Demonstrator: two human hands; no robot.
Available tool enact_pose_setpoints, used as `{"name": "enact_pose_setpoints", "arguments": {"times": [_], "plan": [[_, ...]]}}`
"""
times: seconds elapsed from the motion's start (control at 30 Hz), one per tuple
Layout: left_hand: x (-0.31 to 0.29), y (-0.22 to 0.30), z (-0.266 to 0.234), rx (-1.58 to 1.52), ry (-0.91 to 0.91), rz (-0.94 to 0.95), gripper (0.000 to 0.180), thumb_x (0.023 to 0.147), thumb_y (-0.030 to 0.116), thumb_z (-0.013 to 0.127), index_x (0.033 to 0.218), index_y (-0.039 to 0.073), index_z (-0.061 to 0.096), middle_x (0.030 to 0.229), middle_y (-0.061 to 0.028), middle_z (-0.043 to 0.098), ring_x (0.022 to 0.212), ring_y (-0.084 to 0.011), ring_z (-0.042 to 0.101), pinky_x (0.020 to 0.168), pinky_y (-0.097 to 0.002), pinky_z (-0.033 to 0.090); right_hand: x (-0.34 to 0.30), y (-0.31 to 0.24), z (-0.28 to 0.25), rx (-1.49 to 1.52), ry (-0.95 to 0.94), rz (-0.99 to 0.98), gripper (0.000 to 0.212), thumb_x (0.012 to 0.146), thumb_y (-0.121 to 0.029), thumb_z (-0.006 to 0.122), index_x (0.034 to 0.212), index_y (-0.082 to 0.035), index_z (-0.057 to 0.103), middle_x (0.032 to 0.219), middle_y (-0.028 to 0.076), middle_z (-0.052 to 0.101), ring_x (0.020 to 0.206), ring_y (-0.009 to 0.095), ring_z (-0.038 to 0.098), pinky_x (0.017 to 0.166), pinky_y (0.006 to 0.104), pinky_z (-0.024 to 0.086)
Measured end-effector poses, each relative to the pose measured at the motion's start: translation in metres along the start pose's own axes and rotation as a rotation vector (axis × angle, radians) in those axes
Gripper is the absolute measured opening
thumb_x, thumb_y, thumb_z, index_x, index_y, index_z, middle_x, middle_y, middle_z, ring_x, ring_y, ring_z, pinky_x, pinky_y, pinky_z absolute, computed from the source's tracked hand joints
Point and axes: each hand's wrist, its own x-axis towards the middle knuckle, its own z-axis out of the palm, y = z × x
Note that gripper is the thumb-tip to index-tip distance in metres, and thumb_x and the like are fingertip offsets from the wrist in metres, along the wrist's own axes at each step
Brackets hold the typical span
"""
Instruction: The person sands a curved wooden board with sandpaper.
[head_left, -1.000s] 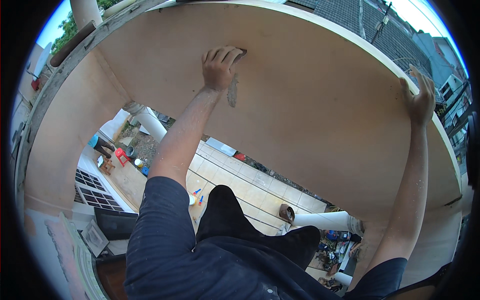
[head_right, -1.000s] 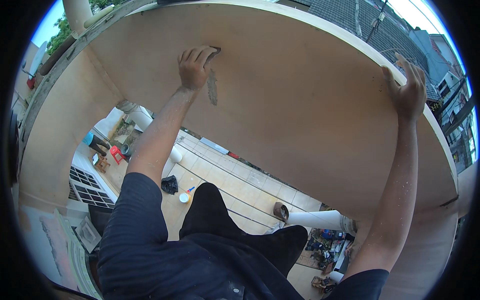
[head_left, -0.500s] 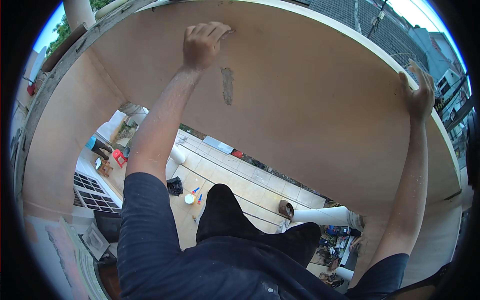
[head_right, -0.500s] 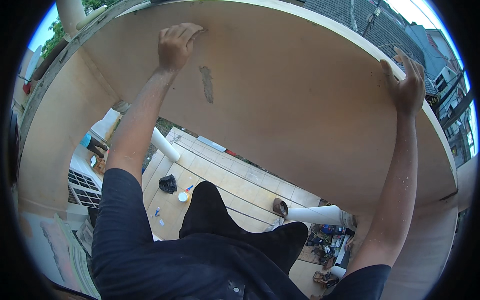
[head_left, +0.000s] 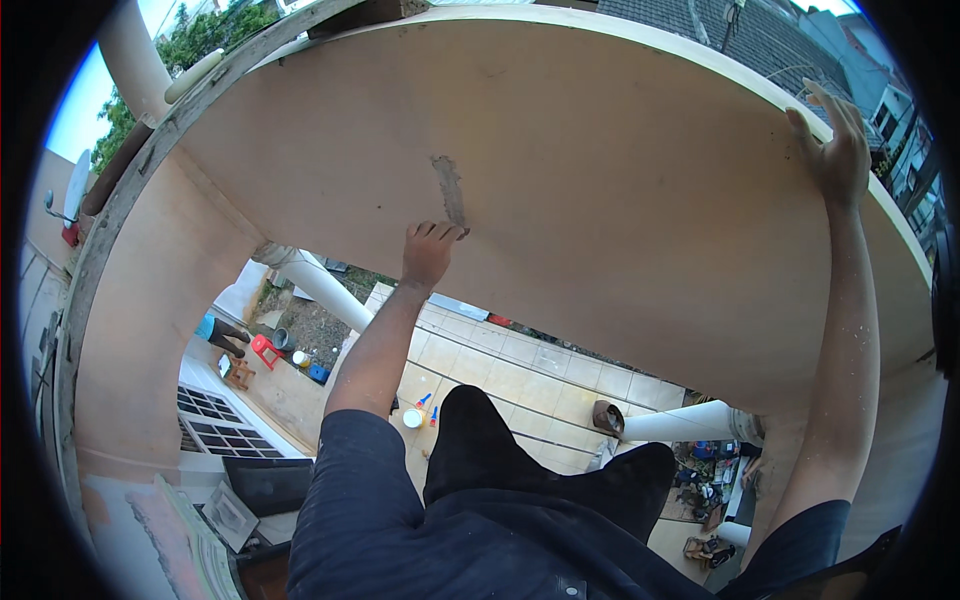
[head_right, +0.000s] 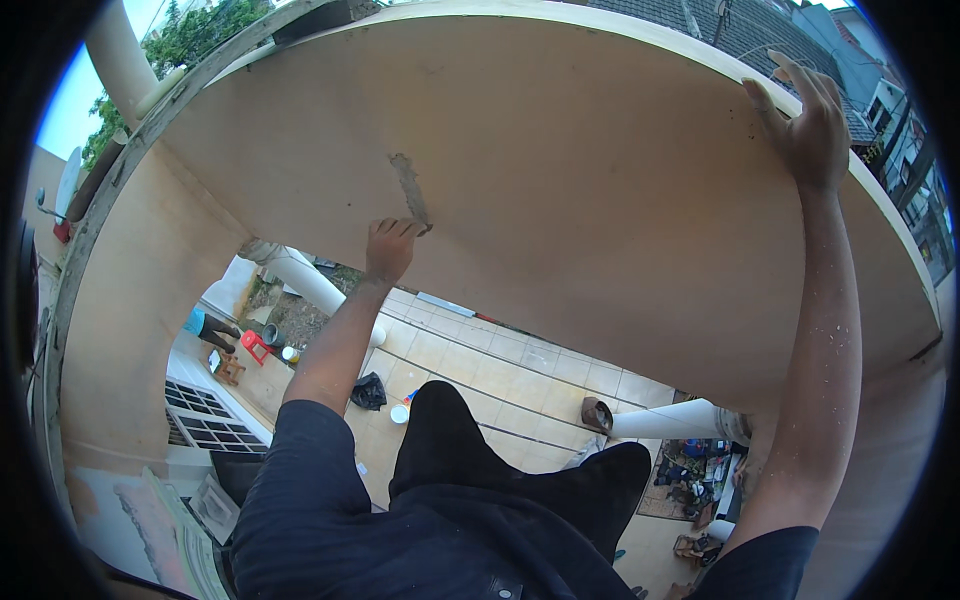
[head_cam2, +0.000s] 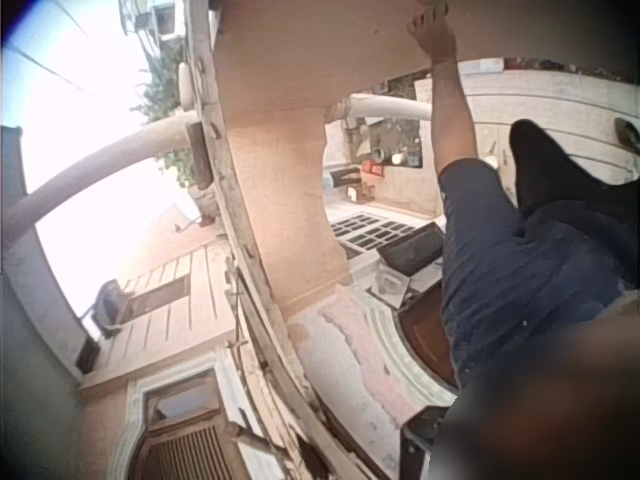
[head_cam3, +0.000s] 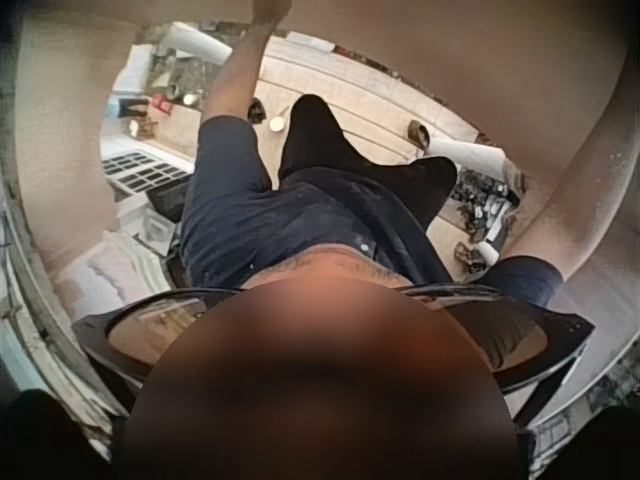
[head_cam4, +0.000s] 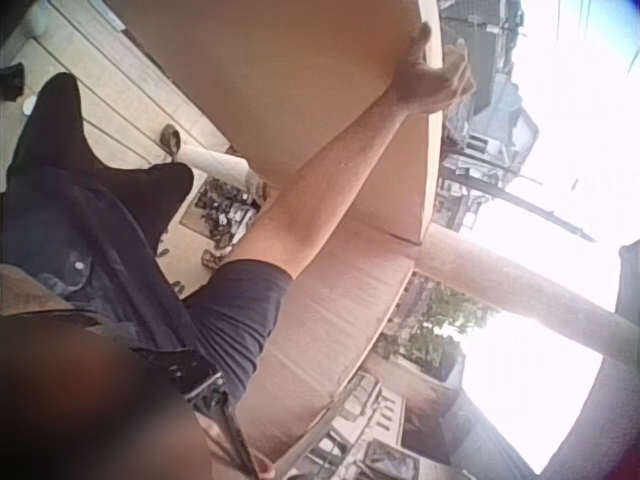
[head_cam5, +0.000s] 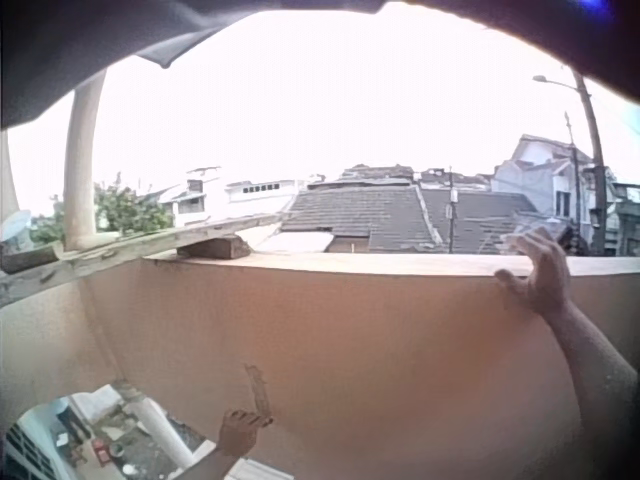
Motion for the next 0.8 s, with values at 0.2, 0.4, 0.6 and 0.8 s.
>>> {"name": "enact_pose_setpoints", "arguments": {"times": [0.2, 0.4, 0.6, 0.8], "plan": [[0.067, -0.009, -0.032, 0.03, 0.173, -0.073, 0.03, 0.085, 0.008, 0.07, 0.111, 0.022, 0.075, 0.11, 0.0055, 0.073, 0.1, -0.0182, 0.066, 0.09, -0.04, 0.043, -0.007, 0.01, -0.002, 0.002, 0.0, 0.002, 0.063, 0.091, -0.069, 0.071, 0.131, -0.021, 0.074, 0.115, 0.001, 0.077, 0.118, 0.022, 0.07, 0.097, 0.0442, 0.059], [0.239, -0.076, -0.146, 0.282, 0.79, -0.052, 0.024, 0.088, 0.013, 0.075, 0.105, 0.029, 0.075, 0.106, 0.0152, 0.073, 0.094, -0.0116, 0.068, 0.088, -0.0338, 0.042, -0.003, 0.013, 0.007, -0.031, 0.031, 0.0, 0.061, 0.092, -0.07, 0.069, 0.131, -0.024, 0.074, 0.116, 0.0, 0.077, 0.12, 0.022, 0.07, 0.095, 0.0443, 0.061], [0.153, -0.036, -0.066, 0.145, 0.512, -0.176, 0.027, 0.084, 0.015, 0.078, 0.107, 0.028, 0.074, 0.111, 0.0097, 0.072, 0.104, -0.018, 0.066, 0.093, -0.0391, 0.042, -0.008, 0.013, 0.011, -0.042, 0.036, 0.01, 0.057, 0.093, -0.069, 0.067, 0.128, -0.025, 0.075, 0.119, 0.001, 0.077, 0.119, 0.022, 0.071, 0.094, 0.0444, 0.061], [-0.021, 0.026, 0.031, -0.026, 0.086, -0.147, 0.031, 0.084, 0.01, 0.07, 0.112, 0.022, 0.071, 0.113, 0.0049, 0.07, 0.107, -0.0203, 0.065, 0.094, -0.0437, 0.043, -0.003, 0.019, -0.001, -0.013, -0.003, -0.054, 0.045, 0.097, -0.053, 0.072, 0.127, -0.019, 0.076, 0.114, 0.003, 0.078, 0.117, 0.024, 0.071, 0.098, 0.0393, 0.056]]}}
